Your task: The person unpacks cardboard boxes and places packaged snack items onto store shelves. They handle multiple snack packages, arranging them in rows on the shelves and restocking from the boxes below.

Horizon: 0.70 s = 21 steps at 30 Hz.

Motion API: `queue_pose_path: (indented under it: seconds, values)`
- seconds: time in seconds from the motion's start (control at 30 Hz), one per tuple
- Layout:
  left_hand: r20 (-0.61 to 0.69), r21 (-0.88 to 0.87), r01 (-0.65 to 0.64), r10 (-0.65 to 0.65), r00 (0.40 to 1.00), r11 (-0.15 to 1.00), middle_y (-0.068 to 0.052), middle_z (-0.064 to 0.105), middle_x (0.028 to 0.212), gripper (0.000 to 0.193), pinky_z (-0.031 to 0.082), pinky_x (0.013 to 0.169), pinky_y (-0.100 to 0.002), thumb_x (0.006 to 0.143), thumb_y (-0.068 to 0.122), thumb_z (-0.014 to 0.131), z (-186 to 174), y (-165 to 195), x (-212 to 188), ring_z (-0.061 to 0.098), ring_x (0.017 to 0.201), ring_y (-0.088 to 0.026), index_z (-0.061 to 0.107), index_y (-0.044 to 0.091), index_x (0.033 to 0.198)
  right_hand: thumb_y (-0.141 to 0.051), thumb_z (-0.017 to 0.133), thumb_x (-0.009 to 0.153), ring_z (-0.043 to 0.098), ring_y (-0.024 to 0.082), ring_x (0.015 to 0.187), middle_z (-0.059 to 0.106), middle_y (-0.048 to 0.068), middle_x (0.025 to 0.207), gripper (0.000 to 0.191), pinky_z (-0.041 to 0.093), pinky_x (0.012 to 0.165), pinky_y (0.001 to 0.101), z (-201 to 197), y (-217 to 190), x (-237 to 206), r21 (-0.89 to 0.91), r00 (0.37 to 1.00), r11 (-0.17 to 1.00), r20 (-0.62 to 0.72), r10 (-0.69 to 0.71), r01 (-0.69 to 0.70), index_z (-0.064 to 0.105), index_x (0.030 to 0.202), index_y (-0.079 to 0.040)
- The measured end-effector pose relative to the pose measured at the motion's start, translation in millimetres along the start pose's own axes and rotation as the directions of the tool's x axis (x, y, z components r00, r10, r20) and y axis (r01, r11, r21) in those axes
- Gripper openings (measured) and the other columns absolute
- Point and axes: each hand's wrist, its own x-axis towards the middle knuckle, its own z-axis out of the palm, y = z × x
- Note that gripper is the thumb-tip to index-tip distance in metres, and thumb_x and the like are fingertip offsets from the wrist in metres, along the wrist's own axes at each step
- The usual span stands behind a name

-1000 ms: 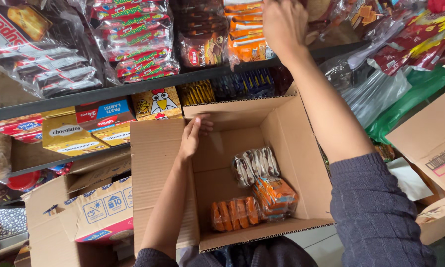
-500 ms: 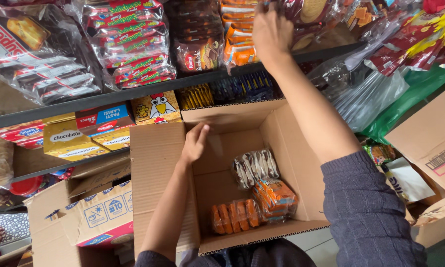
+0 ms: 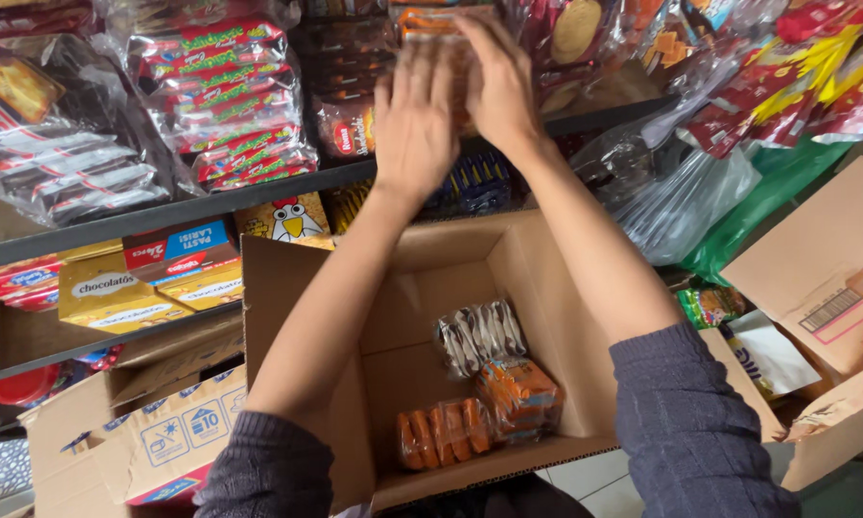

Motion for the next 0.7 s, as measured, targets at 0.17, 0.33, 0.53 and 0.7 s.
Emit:
queue_pose_path:
  seconds: [0.17,0.33,0.53,0.7]
  values:
    - [0.290,0.153,0.139,-0.179,0.940,0.978,-0.018,0.034,0.163,0.064,0.016,0.118,-0.071,0.095,0.019,0.042,19,-18,43,0.023,0.154,-0.034,0.035,0.003,0.157,0.006,0.051,0.101,0.045,0.041,0.148,0.048,0.027,0.156,0.049,0.036,0.126,0.0463,12,7,13,-0.087,0.987,0.995,0.156,-0.026,0.040,0.050,0.150,0.005]
    - [0.349,0.168,0.157,-0.208,0.914,0.973,-0.013,0.033,0.163,0.059,0.009,0.115,-0.077,0.100,0.025,0.030,20,-26,55,0.023,0.151,-0.035,0.034,0.006,0.156,-0.006,0.046,0.103,0.031,0.042,0.151,0.035,0.028,0.161,0.054,0.021,0.126,0.0544,18,13,28,-0.351,0.944,0.935,0.324,0.068,0.053,0.041,0.155,0.007]
    - [0.431,0.241,0.157,-0.250,0.867,0.958,-0.011,0.035,0.163,0.057,0.008,0.116,-0.077,0.101,0.026,0.029,16,-25,60,0.021,0.154,-0.035,0.036,0.008,0.155,-0.015,0.043,0.108,0.036,0.038,0.151,0.039,0.024,0.160,0.048,0.021,0.125,0.0566,18,13,34,-0.341,0.897,0.940,0.409,0.167,-0.019,0.043,0.153,0.004]
    - [0.509,0.273,0.164,-0.287,0.812,0.948,-0.009,0.034,0.162,0.059,0.006,0.116,-0.077,0.098,0.027,0.032,20,-27,69,0.018,0.154,-0.037,0.036,0.012,0.155,-0.016,0.043,0.107,0.037,0.041,0.146,0.042,0.026,0.156,0.046,0.019,0.119,0.0594,20,16,40,-0.302,0.878,0.953,0.450,0.161,-0.019,0.047,0.148,0.006]
